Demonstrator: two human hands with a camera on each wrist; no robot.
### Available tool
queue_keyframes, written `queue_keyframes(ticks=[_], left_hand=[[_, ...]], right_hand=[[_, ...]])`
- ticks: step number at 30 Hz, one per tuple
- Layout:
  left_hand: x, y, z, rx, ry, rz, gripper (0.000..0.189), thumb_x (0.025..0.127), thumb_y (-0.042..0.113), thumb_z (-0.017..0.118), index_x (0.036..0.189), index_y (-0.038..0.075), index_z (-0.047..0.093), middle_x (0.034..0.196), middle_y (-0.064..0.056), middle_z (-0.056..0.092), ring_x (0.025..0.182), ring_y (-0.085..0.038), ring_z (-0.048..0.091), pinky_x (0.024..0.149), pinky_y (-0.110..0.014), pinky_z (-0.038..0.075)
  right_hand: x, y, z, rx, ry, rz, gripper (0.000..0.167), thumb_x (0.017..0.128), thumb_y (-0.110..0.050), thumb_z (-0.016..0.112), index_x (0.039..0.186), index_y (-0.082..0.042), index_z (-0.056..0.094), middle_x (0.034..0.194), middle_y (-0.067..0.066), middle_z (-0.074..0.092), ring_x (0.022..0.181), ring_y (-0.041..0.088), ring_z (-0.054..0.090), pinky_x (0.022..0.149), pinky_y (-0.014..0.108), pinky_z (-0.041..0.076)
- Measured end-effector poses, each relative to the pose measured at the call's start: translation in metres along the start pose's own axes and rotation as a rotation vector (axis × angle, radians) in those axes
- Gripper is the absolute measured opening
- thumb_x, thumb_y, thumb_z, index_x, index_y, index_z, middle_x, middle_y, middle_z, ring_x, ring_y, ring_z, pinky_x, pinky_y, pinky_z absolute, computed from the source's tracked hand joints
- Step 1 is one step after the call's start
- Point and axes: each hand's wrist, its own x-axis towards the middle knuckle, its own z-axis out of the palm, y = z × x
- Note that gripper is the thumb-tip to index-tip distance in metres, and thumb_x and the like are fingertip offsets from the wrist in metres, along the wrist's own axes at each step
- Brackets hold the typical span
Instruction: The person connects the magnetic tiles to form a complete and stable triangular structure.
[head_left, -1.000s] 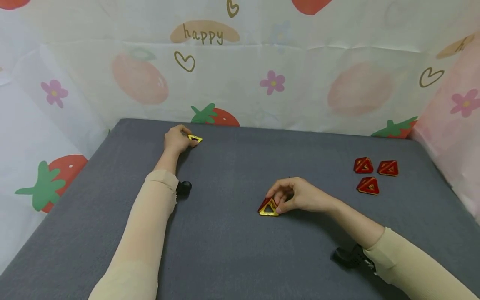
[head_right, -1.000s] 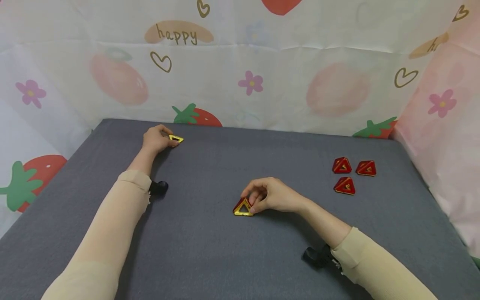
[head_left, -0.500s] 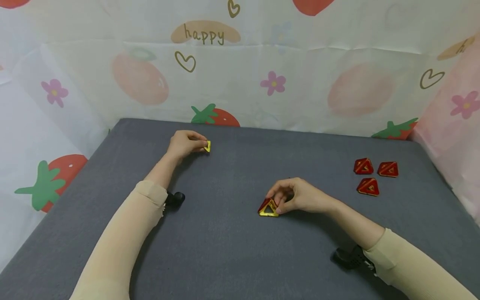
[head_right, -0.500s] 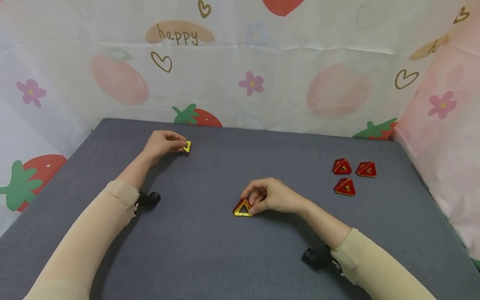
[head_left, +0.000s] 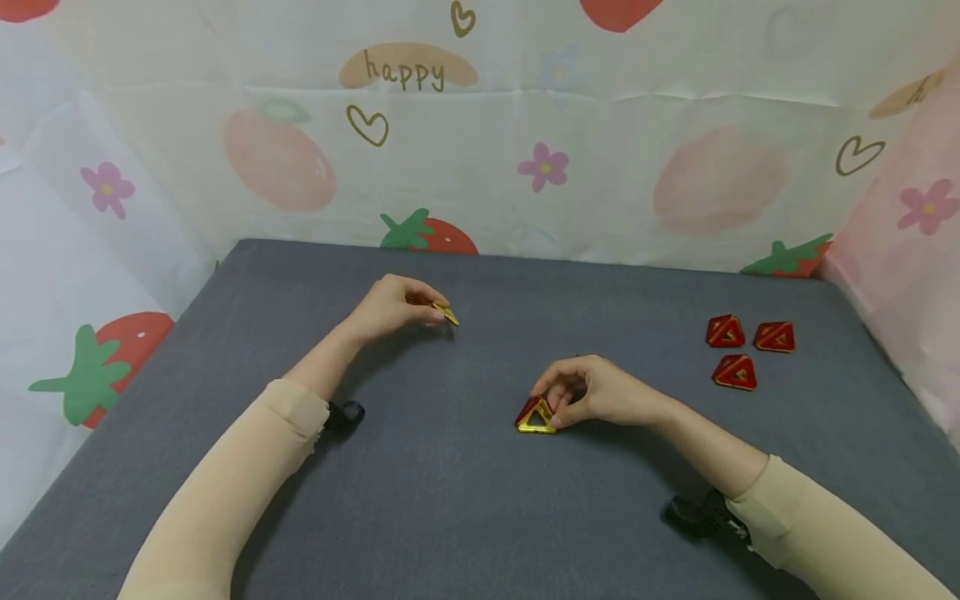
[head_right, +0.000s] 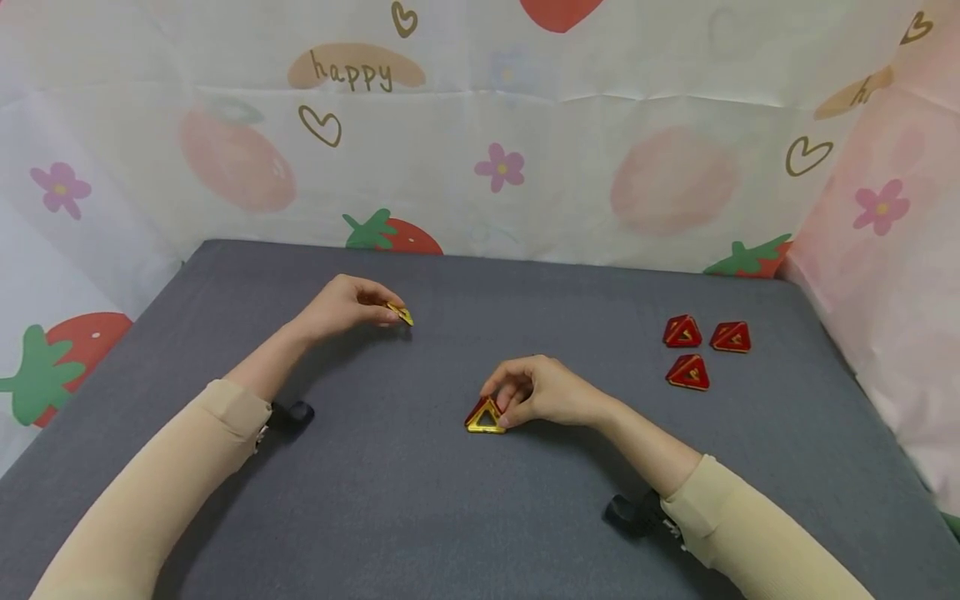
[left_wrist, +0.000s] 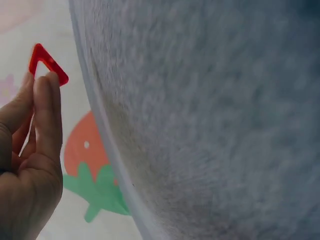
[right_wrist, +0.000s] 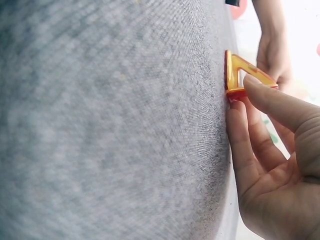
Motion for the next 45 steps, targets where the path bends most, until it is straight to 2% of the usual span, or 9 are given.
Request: queue_keyframes(ticks=[9, 14, 19, 23, 29, 36, 45], left_hand=[[-0.012, 0.022, 0.03, 0.053, -0.009, 0.096, 0.014, 0.091, 0.021, 0.072, 0.103, 0.015, 0.076, 0.101, -0.01, 0.076, 0.085, -0.023, 0.074, 0.075, -0.038, 0.059], [-0.022, 0.033, 0.046, 0.037, -0.077, 0.16, 0.011, 0.093, 0.019, 0.069, 0.102, 0.016, 0.075, 0.101, -0.007, 0.076, 0.089, -0.023, 0.074, 0.076, -0.036, 0.059], [-0.035, 0.044, 0.061, 0.076, -0.126, 0.238, 0.012, 0.093, 0.02, 0.069, 0.104, 0.02, 0.075, 0.093, -0.001, 0.076, 0.082, -0.019, 0.071, 0.068, -0.026, 0.054], [-0.045, 0.053, 0.072, 0.08, -0.13, 0.291, 0.016, 0.091, 0.017, 0.071, 0.106, 0.016, 0.074, 0.092, -0.001, 0.076, 0.079, -0.014, 0.068, 0.064, -0.022, 0.051], [-0.056, 0.062, 0.092, 0.078, -0.1, 0.361, 0.017, 0.087, 0.013, 0.075, 0.101, 0.009, 0.067, 0.091, -0.004, 0.075, 0.077, -0.006, 0.068, 0.067, -0.018, 0.055], [-0.064, 0.07, 0.112, 0.108, -0.11, 0.363, 0.008, 0.085, 0.014, 0.077, 0.092, 0.013, 0.074, 0.088, -0.002, 0.077, 0.071, 0.0, 0.065, 0.062, -0.016, 0.052], [-0.062, 0.073, 0.123, 0.176, -0.091, 0.3, 0.007, 0.083, 0.015, 0.079, 0.09, 0.013, 0.078, 0.09, -0.002, 0.078, 0.074, -0.007, 0.069, 0.061, -0.014, 0.051]], right_hand=[[0.001, -0.001, 0.0, -0.005, 0.005, 0.007, 0.037, 0.082, -0.009, 0.079, 0.117, -0.011, 0.067, 0.096, 0.015, 0.07, 0.084, 0.015, 0.067, 0.074, 0.028, 0.057], [0.003, 0.0, 0.0, -0.01, 0.005, 0.013, 0.037, 0.083, -0.01, 0.079, 0.117, -0.01, 0.067, 0.096, 0.014, 0.071, 0.084, 0.016, 0.068, 0.074, 0.028, 0.057], [0.005, 0.0, 0.0, 0.003, 0.004, 0.02, 0.036, 0.083, -0.011, 0.078, 0.117, -0.01, 0.068, 0.096, 0.014, 0.071, 0.084, 0.017, 0.068, 0.075, 0.029, 0.058], [0.005, -0.001, 0.0, 0.009, 0.003, 0.017, 0.035, 0.084, -0.01, 0.078, 0.117, -0.008, 0.068, 0.097, 0.015, 0.072, 0.085, 0.017, 0.069, 0.076, 0.03, 0.058], [0.004, -0.003, 0.0, 0.005, 0.01, 0.018, 0.035, 0.084, -0.008, 0.077, 0.118, -0.007, 0.068, 0.097, 0.015, 0.072, 0.086, 0.016, 0.069, 0.077, 0.03, 0.058], [0.002, -0.002, 0.0, 0.006, 0.001, -0.005, 0.035, 0.086, -0.01, 0.075, 0.12, -0.006, 0.068, 0.098, 0.015, 0.073, 0.086, 0.016, 0.07, 0.077, 0.03, 0.059], [0.0, 0.0, -0.001, 0.013, 0.003, -0.012, 0.037, 0.087, -0.012, 0.075, 0.122, -0.003, 0.067, 0.101, 0.018, 0.073, 0.088, 0.013, 0.07, 0.078, 0.029, 0.059]])
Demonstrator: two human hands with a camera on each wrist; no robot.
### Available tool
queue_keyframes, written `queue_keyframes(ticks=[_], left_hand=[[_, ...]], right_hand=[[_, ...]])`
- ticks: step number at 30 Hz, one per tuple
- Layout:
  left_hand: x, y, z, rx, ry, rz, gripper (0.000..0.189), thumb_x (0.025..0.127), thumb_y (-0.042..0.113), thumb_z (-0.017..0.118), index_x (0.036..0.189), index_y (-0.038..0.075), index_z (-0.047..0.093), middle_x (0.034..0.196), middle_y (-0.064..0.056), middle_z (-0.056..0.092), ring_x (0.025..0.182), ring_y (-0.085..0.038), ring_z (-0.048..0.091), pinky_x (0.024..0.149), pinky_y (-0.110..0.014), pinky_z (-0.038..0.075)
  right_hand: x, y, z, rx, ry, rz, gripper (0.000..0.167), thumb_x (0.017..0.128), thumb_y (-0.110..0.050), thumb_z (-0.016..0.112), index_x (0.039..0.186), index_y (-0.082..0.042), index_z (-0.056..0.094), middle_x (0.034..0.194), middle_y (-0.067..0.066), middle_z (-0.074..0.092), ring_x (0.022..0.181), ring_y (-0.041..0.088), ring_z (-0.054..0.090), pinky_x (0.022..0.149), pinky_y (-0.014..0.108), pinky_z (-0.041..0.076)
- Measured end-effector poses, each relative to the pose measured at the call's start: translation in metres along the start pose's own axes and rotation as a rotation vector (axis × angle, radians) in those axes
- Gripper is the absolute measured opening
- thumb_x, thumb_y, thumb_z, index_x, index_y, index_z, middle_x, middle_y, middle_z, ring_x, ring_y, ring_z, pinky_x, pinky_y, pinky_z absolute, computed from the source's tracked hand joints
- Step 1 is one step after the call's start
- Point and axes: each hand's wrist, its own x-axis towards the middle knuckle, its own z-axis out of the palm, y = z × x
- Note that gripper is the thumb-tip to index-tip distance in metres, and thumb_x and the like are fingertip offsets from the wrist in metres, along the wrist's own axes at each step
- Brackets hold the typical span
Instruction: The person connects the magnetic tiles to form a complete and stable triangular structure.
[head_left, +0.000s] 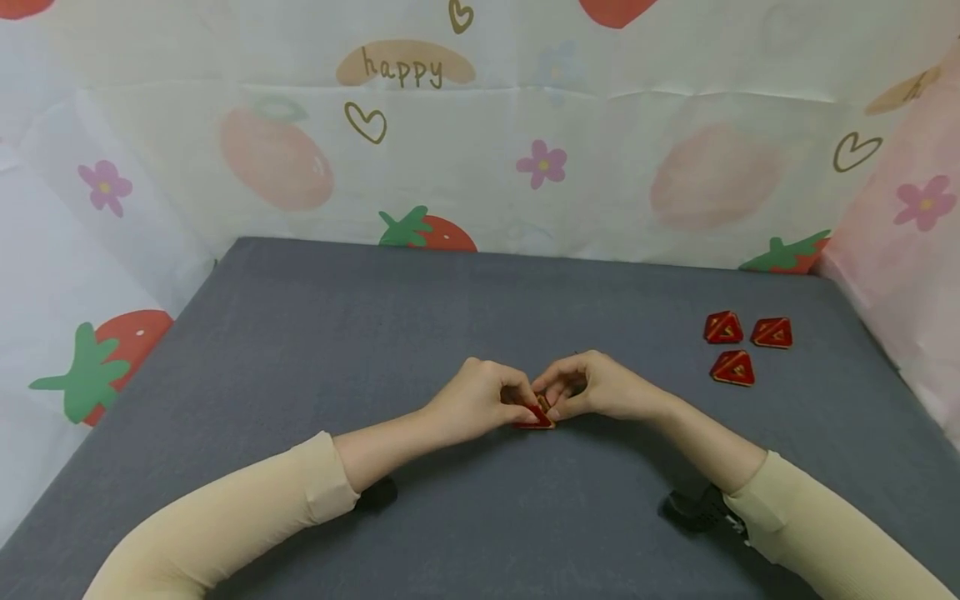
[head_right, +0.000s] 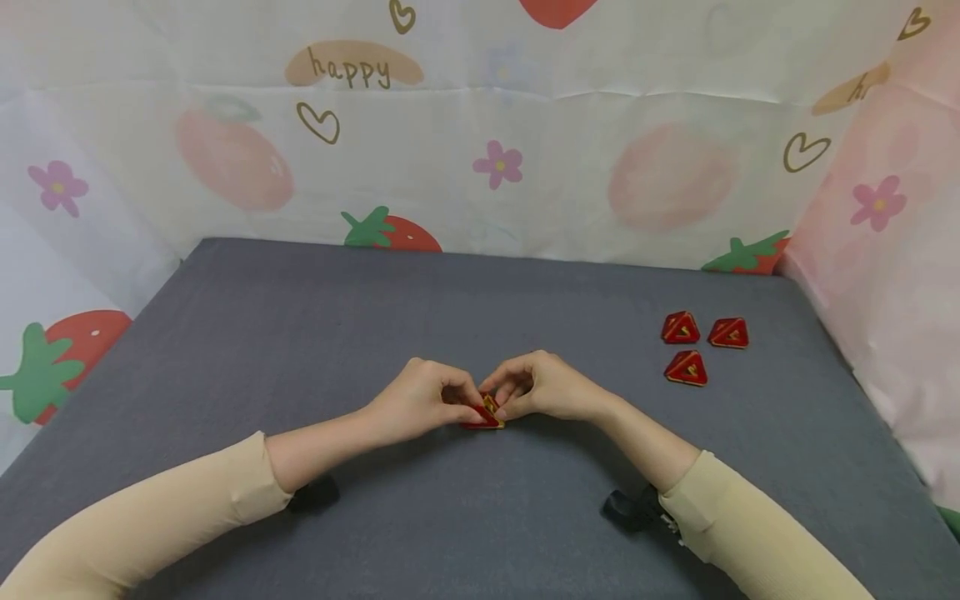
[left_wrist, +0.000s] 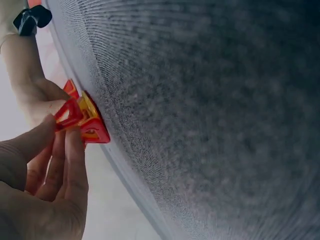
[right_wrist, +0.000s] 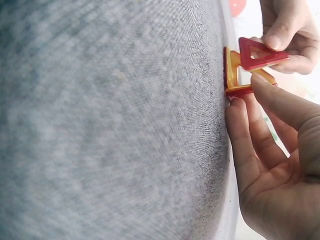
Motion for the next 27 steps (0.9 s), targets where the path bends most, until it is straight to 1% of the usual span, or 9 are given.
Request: queue_keyframes(ticks=[4, 7, 11, 16, 21, 27], left_hand=[[0.0023, -0.0002, 0.002, 0.004, 0.01, -0.035, 0.006, 0.081, 0.016, 0.081, 0.085, 0.013, 0.078, 0.085, -0.001, 0.078, 0.069, -0.005, 0.066, 0.059, -0.015, 0.05], [0.0037, 0.0, 0.0031, 0.011, 0.009, -0.045, 0.007, 0.081, 0.019, 0.081, 0.083, 0.014, 0.077, 0.083, 0.0, 0.077, 0.067, -0.002, 0.063, 0.058, -0.015, 0.049], [0.0043, -0.0007, 0.0035, 0.014, 0.022, -0.037, 0.008, 0.08, 0.019, 0.081, 0.08, 0.013, 0.076, 0.08, -0.001, 0.076, 0.063, -0.001, 0.06, 0.057, -0.015, 0.047], [0.0053, -0.0026, 0.0036, 0.039, 0.053, -0.008, 0.011, 0.079, 0.02, 0.082, 0.077, 0.013, 0.074, 0.076, 0.0, 0.076, 0.059, 0.0, 0.057, 0.053, -0.014, 0.044], [0.0065, -0.0044, 0.0047, 0.054, 0.061, 0.023, 0.014, 0.079, 0.021, 0.082, 0.074, 0.013, 0.072, 0.073, 0.0, 0.074, 0.057, 0.0, 0.054, 0.051, -0.015, 0.041], [0.0086, -0.0059, 0.0047, 0.06, 0.06, 0.028, 0.017, 0.079, 0.022, 0.082, 0.072, 0.013, 0.07, 0.072, 0.0, 0.074, 0.056, 0.0, 0.052, 0.051, -0.015, 0.04]], right_hand=[[0.0, -0.0004, -0.0005, 0.007, 0.0, -0.003, 0.037, 0.088, -0.012, 0.074, 0.123, -0.002, 0.066, 0.103, 0.02, 0.072, 0.088, 0.012, 0.07, 0.077, 0.028, 0.058], [-0.0003, 0.0, -0.0006, 0.017, -0.001, 0.004, 0.037, 0.088, -0.011, 0.074, 0.123, -0.001, 0.066, 0.104, 0.021, 0.072, 0.088, 0.01, 0.069, 0.077, 0.027, 0.058], [-0.0004, 0.0005, -0.0003, 0.022, 0.0, 0.015, 0.036, 0.089, -0.012, 0.073, 0.123, -0.001, 0.066, 0.104, 0.021, 0.071, 0.088, 0.009, 0.069, 0.077, 0.027, 0.058], [-0.0007, 0.0004, -0.0005, 0.024, -0.001, 0.023, 0.037, 0.089, -0.014, 0.073, 0.123, -0.002, 0.067, 0.103, 0.018, 0.072, 0.088, 0.01, 0.069, 0.077, 0.028, 0.058], [-0.0006, 0.0027, -0.0006, 0.024, 0.003, 0.03, 0.037, 0.088, -0.015, 0.073, 0.123, -0.004, 0.067, 0.103, 0.014, 0.073, 0.09, 0.011, 0.069, 0.078, 0.028, 0.058], [-0.0002, 0.0022, -0.0004, 0.025, 0.004, 0.048, 0.036, 0.088, -0.016, 0.074, 0.123, -0.006, 0.068, 0.105, 0.014, 0.073, 0.091, 0.011, 0.069, 0.078, 0.028, 0.058]])
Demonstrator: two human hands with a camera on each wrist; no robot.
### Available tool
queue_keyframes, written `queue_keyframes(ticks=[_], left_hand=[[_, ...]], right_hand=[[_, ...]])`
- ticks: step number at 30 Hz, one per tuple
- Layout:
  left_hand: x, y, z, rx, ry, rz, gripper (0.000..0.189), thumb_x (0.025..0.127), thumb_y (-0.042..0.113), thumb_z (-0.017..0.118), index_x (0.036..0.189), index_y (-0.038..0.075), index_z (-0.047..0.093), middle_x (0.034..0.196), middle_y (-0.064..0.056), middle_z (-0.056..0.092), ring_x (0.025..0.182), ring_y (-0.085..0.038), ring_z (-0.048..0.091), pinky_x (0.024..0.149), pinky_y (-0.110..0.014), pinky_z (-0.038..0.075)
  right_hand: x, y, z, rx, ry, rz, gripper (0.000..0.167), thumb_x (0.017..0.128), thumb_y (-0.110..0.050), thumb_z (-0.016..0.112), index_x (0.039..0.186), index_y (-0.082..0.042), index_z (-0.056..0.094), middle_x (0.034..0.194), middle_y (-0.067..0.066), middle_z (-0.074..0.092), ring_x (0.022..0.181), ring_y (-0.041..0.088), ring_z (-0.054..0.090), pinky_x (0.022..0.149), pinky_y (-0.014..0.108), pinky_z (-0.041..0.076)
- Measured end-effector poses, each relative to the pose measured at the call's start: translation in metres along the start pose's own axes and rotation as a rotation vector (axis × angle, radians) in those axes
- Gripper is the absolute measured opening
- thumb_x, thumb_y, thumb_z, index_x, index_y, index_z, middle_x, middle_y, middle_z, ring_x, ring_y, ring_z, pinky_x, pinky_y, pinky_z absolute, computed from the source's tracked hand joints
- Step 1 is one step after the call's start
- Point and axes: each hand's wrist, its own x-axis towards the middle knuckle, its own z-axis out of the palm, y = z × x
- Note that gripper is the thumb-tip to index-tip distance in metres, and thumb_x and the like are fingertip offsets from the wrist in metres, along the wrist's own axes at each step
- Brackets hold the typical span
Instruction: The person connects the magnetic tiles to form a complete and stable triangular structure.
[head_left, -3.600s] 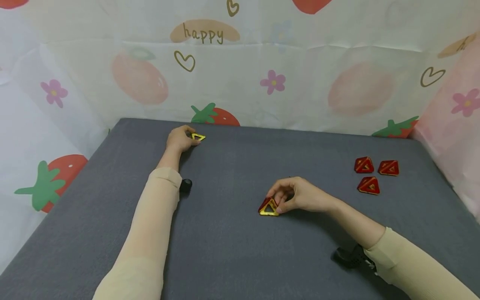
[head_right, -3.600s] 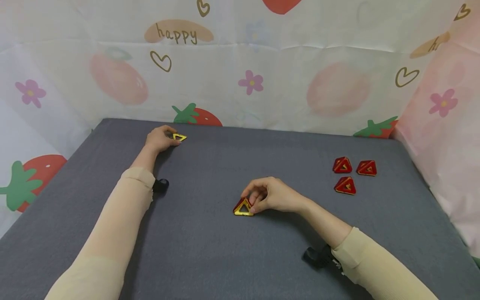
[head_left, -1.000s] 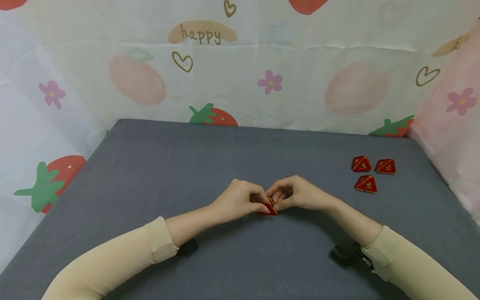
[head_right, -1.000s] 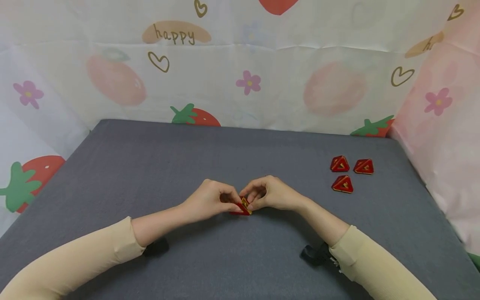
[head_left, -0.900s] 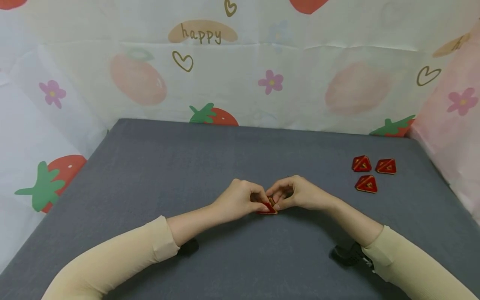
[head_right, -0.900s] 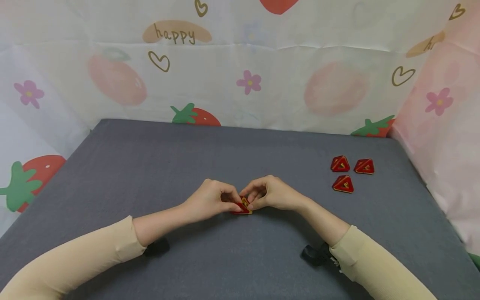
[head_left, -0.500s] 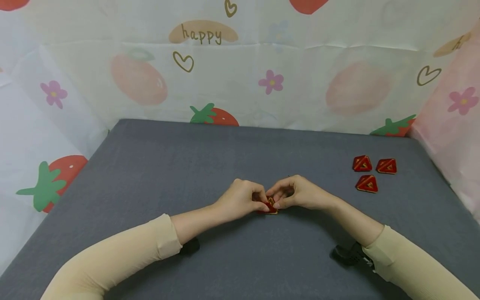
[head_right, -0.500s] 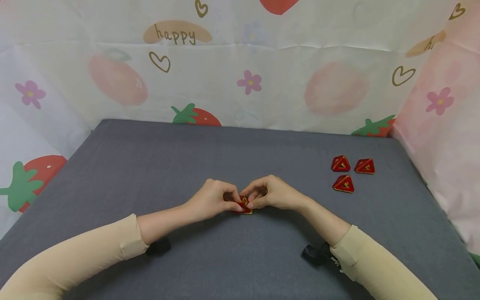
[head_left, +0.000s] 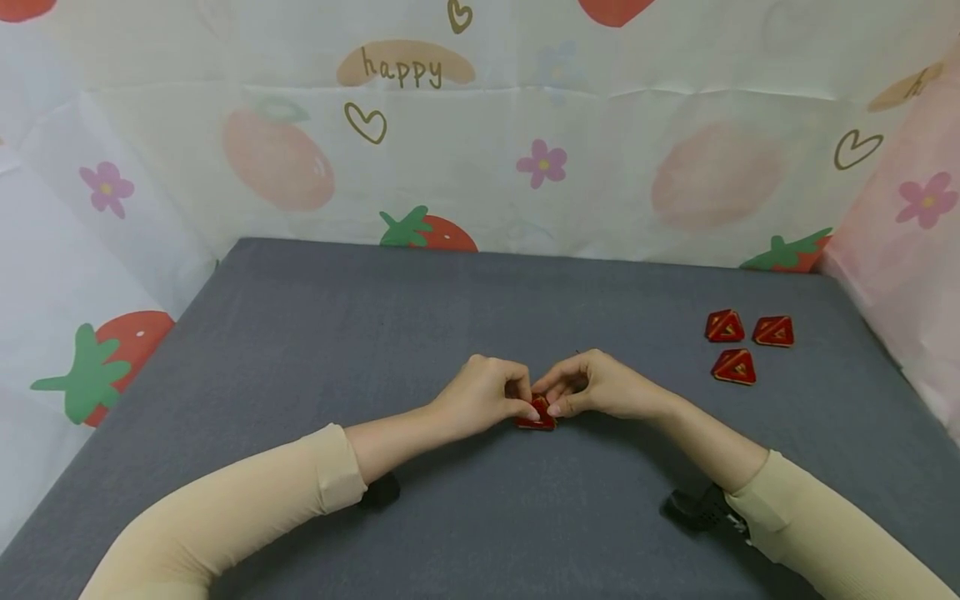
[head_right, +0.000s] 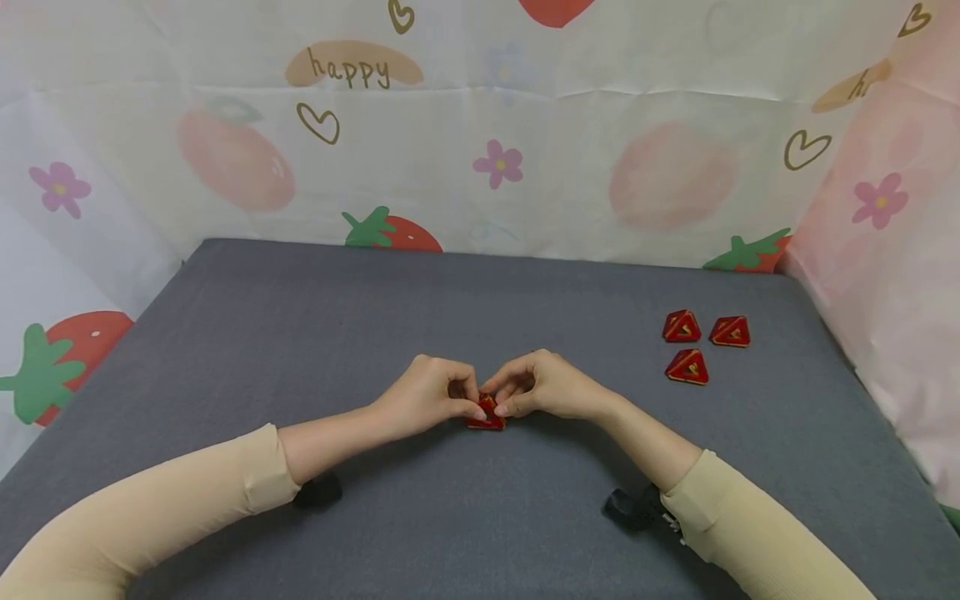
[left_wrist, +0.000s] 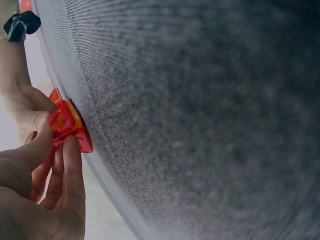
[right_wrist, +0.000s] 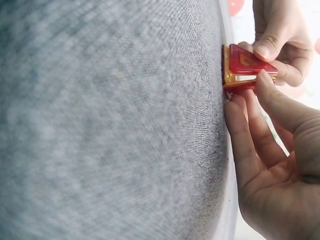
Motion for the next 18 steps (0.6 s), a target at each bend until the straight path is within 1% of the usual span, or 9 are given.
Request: queue_keyframes(ticks=[4, 7, 12, 18], left_hand=[[0.0, -0.0008, -0.0003, 0.006, -0.013, 0.004, 0.019, 0.078, 0.021, 0.083, 0.07, 0.013, 0.068, 0.072, 0.0, 0.073, 0.057, 0.0, 0.054, 0.052, -0.014, 0.041], [-0.0001, -0.0008, -0.0008, 0.002, -0.034, 0.001, 0.02, 0.077, 0.021, 0.084, 0.069, 0.013, 0.067, 0.07, 0.0, 0.073, 0.057, 0.001, 0.054, 0.052, -0.014, 0.043], [0.0004, -0.0028, 0.0, -0.023, -0.067, -0.03, 0.02, 0.077, 0.021, 0.084, 0.069, 0.013, 0.067, 0.067, 0.0, 0.071, 0.053, 0.0, 0.053, 0.05, -0.015, 0.042], [0.0015, -0.0055, 0.0014, -0.071, -0.086, -0.079, 0.021, 0.074, 0.021, 0.085, 0.072, 0.012, 0.066, 0.068, -0.002, 0.07, 0.052, -0.002, 0.055, 0.05, -0.017, 0.044]], right_hand=[[0.0001, -0.0007, 0.0004, 0.003, 0.003, 0.0, 0.037, 0.087, -0.016, 0.074, 0.123, -0.006, 0.069, 0.106, 0.014, 0.073, 0.092, 0.011, 0.07, 0.078, 0.027, 0.059], [0.0002, -0.0013, 0.0007, 0.009, 0.005, -0.001, 0.039, 0.086, -0.017, 0.076, 0.122, -0.005, 0.068, 0.106, 0.015, 0.074, 0.091, 0.011, 0.071, 0.078, 0.028, 0.059], [0.001, -0.0013, 0.0018, -0.006, 0.007, -0.013, 0.043, 0.081, -0.019, 0.081, 0.121, -0.007, 0.069, 0.104, 0.014, 0.075, 0.09, 0.012, 0.072, 0.079, 0.028, 0.059], [0.002, -0.0019, 0.0037, -0.067, 0.009, -0.034, 0.04, 0.08, -0.021, 0.082, 0.118, -0.013, 0.07, 0.099, 0.01, 0.075, 0.087, 0.013, 0.071, 0.076, 0.027, 0.058]])
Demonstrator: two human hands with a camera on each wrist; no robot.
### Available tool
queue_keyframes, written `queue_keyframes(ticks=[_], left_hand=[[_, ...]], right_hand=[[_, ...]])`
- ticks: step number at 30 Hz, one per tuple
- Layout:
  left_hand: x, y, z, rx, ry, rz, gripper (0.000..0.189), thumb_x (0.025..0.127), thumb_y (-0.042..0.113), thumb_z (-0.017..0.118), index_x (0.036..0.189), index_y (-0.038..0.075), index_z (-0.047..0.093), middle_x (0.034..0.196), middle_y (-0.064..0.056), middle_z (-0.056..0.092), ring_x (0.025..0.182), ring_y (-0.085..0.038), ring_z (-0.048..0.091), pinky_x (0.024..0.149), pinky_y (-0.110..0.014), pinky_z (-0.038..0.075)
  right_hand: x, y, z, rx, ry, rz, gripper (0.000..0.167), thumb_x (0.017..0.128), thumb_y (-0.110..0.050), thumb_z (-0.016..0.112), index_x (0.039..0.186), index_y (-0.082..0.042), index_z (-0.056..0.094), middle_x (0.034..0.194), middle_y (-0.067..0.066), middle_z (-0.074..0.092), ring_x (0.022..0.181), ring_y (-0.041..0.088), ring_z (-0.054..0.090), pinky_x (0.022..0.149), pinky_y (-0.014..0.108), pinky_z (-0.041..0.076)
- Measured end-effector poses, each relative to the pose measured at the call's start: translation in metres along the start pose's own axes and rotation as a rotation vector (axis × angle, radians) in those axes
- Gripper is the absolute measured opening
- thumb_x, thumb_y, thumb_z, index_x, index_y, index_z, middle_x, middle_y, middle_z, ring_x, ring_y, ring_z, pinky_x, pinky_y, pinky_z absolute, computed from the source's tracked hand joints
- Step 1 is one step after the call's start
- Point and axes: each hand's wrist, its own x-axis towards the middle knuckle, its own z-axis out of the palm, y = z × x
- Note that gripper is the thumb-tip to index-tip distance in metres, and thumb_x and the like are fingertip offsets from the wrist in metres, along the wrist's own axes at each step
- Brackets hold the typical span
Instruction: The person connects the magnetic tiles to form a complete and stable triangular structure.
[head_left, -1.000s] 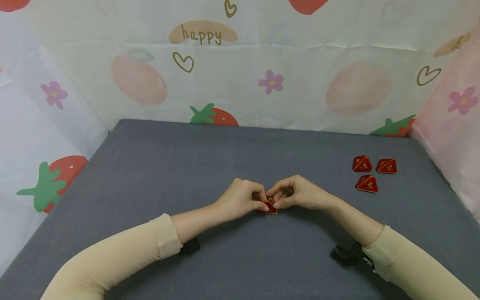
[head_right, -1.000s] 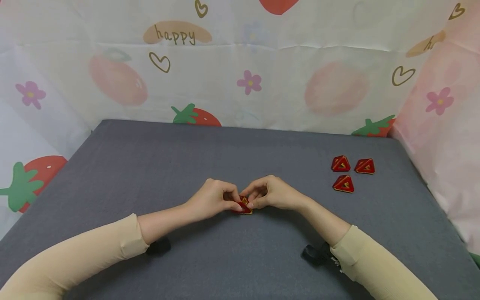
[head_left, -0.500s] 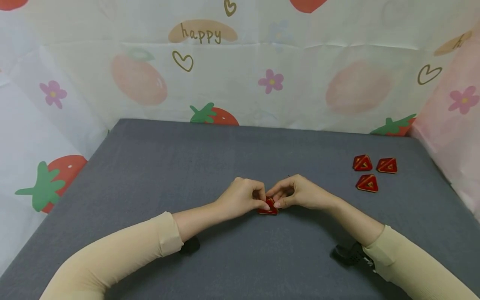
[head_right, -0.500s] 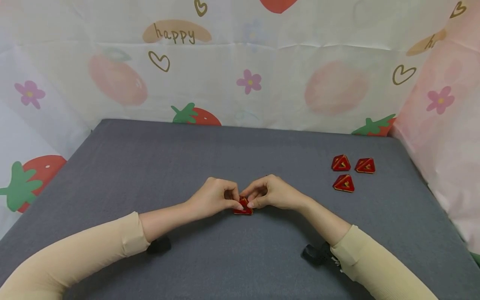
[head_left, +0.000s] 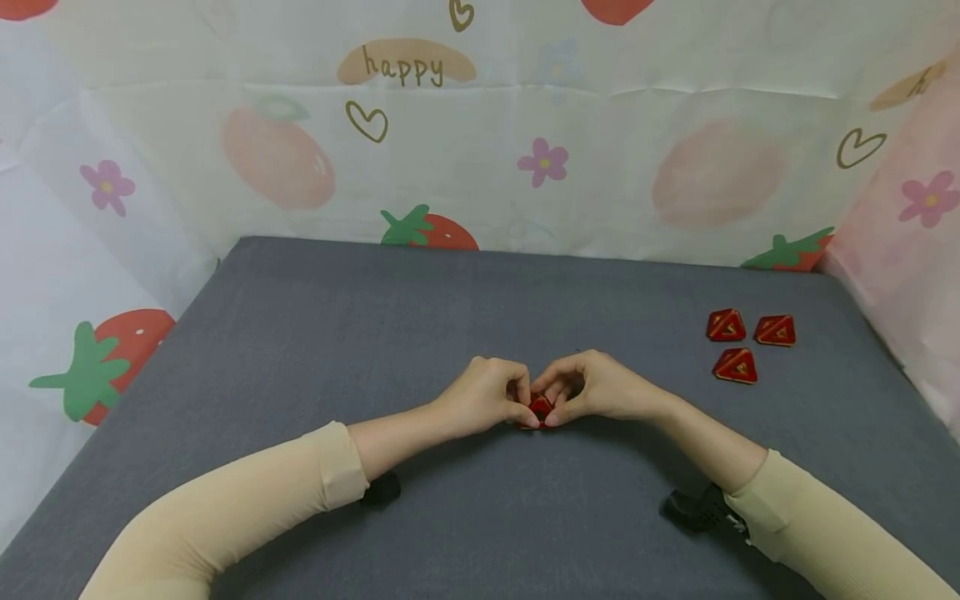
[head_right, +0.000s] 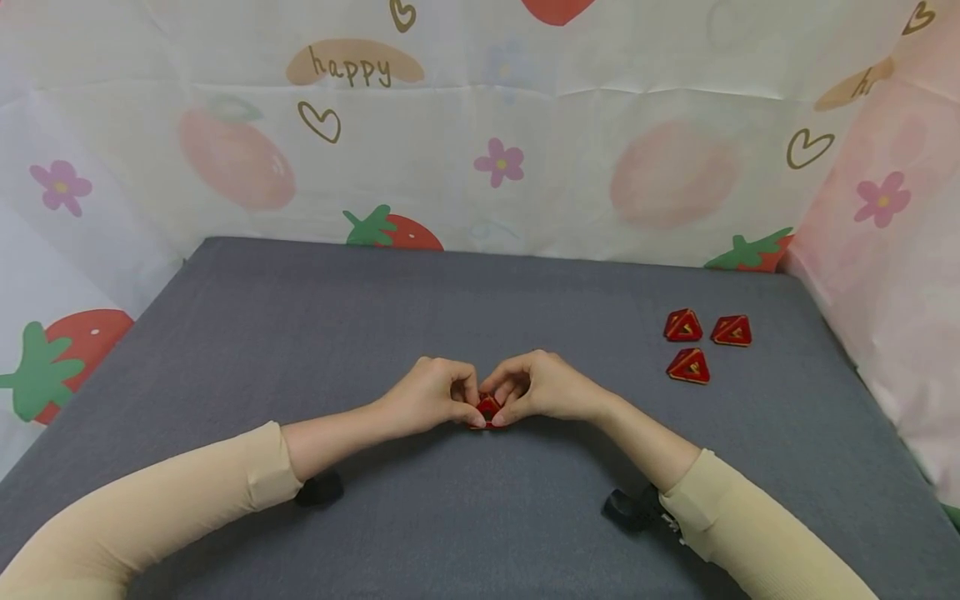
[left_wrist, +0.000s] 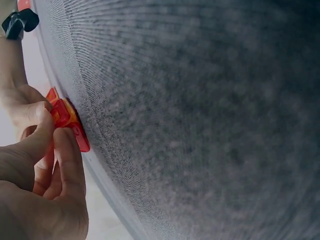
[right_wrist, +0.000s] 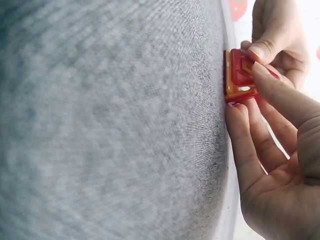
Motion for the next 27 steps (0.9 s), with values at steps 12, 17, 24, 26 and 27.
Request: queue_keyframes(ticks=[12, 17, 24, 26, 27], left_hand=[[0.0009, -0.0031, -0.0009, -0.023, -0.038, -0.012, 0.023, 0.071, 0.018, 0.087, 0.074, 0.011, 0.066, 0.073, -0.002, 0.072, 0.059, 0.0, 0.058, 0.056, -0.016, 0.048], [0.0003, -0.004, -0.0019, -0.041, -0.075, -0.009, 0.024, 0.07, 0.013, 0.087, 0.077, 0.009, 0.065, 0.074, -0.003, 0.071, 0.06, 0.0, 0.059, 0.058, -0.015, 0.048], [-0.0015, -0.0021, -0.0008, -0.03, -0.075, -0.009, 0.024, 0.071, 0.012, 0.087, 0.077, 0.009, 0.064, 0.071, -0.003, 0.069, 0.058, -0.001, 0.057, 0.056, -0.015, 0.047], [-0.0017, -0.002, -0.0005, -0.031, -0.072, -0.01, 0.024, 0.071, 0.012, 0.087, 0.077, 0.009, 0.063, 0.071, -0.003, 0.069, 0.058, -0.001, 0.057, 0.056, -0.015, 0.047], [-0.0017, -0.0021, -0.0003, -0.034, -0.071, -0.009, 0.024, 0.071, 0.012, 0.087, 0.077, 0.009, 0.063, 0.07, -0.003, 0.069, 0.058, -0.001, 0.058, 0.056, -0.015, 0.047]], right_hand=[[-0.001, -0.0051, 0.0019, -0.059, 0.006, -0.001, 0.037, 0.082, -0.018, 0.081, 0.116, -0.014, 0.07, 0.097, 0.007, 0.074, 0.086, 0.014, 0.07, 0.075, 0.028, 0.058], [-0.0016, -0.0044, 0.0012, -0.07, 0.001, -0.002, 0.036, 0.082, -0.015, 0.08, 0.117, -0.013, 0.069, 0.098, 0.007, 0.073, 0.086, 0.013, 0.069, 0.075, 0.028, 0.058], [-0.0022, -0.0033, 0.0008, -0.054, -0.006, -0.019, 0.036, 0.083, -0.013, 0.079, 0.118, -0.01, 0.068, 0.099, 0.009, 0.073, 0.087, 0.012, 0.069, 0.075, 0.029, 0.058], [-0.0023, -0.0031, 0.0008, -0.054, -0.004, -0.02, 0.036, 0.083, -0.013, 0.079, 0.118, -0.01, 0.068, 0.099, 0.008, 0.073, 0.087, 0.012, 0.069, 0.075, 0.028, 0.058], [-0.0023, -0.0031, 0.0009, -0.056, -0.003, -0.02, 0.036, 0.083, -0.013, 0.079, 0.118, -0.01, 0.068, 0.099, 0.009, 0.073, 0.087, 0.012, 0.069, 0.075, 0.028, 0.058]])
